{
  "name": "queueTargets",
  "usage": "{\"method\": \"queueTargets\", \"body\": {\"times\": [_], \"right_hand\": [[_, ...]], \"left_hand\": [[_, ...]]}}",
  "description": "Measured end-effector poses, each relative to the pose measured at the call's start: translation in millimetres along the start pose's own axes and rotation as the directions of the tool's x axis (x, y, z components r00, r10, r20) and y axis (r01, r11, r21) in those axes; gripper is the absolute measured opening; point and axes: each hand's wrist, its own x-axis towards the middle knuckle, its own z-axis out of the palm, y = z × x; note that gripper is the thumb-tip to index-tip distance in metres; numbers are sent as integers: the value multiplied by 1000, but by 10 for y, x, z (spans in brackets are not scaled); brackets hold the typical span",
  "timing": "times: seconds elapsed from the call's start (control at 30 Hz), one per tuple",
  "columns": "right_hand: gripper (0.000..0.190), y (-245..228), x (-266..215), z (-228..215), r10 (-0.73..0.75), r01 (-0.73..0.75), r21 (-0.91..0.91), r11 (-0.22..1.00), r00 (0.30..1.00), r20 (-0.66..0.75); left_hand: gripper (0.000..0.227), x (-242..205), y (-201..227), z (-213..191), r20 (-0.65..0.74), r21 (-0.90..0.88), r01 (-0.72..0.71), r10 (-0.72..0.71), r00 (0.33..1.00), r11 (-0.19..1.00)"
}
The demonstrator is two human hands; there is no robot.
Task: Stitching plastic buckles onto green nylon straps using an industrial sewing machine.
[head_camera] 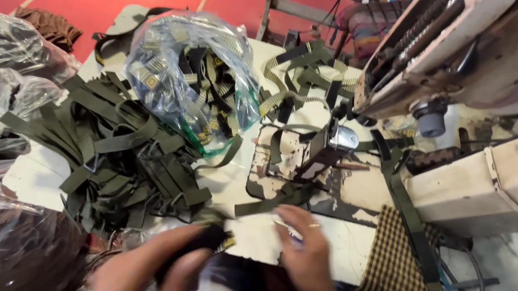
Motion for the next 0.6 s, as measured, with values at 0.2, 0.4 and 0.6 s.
{"method": "queueTargets", "body": {"times": [0.2,0.4,0.6], "right_hand": [[31,560,-319,-236,22,-18,-291,956,1000,11],[38,468,198,-541,-100,72,-332,940,993,-68],[26,612,544,-618,19,-26,-342,939,1000,-23]], "left_hand": [[26,-98,-446,434,345,525,108,-327,880,844],[19,-288,-532,392,384,570,-11,-254,888,822],[24,-305,-740,574,461,540,135,-426,778,831]]}}
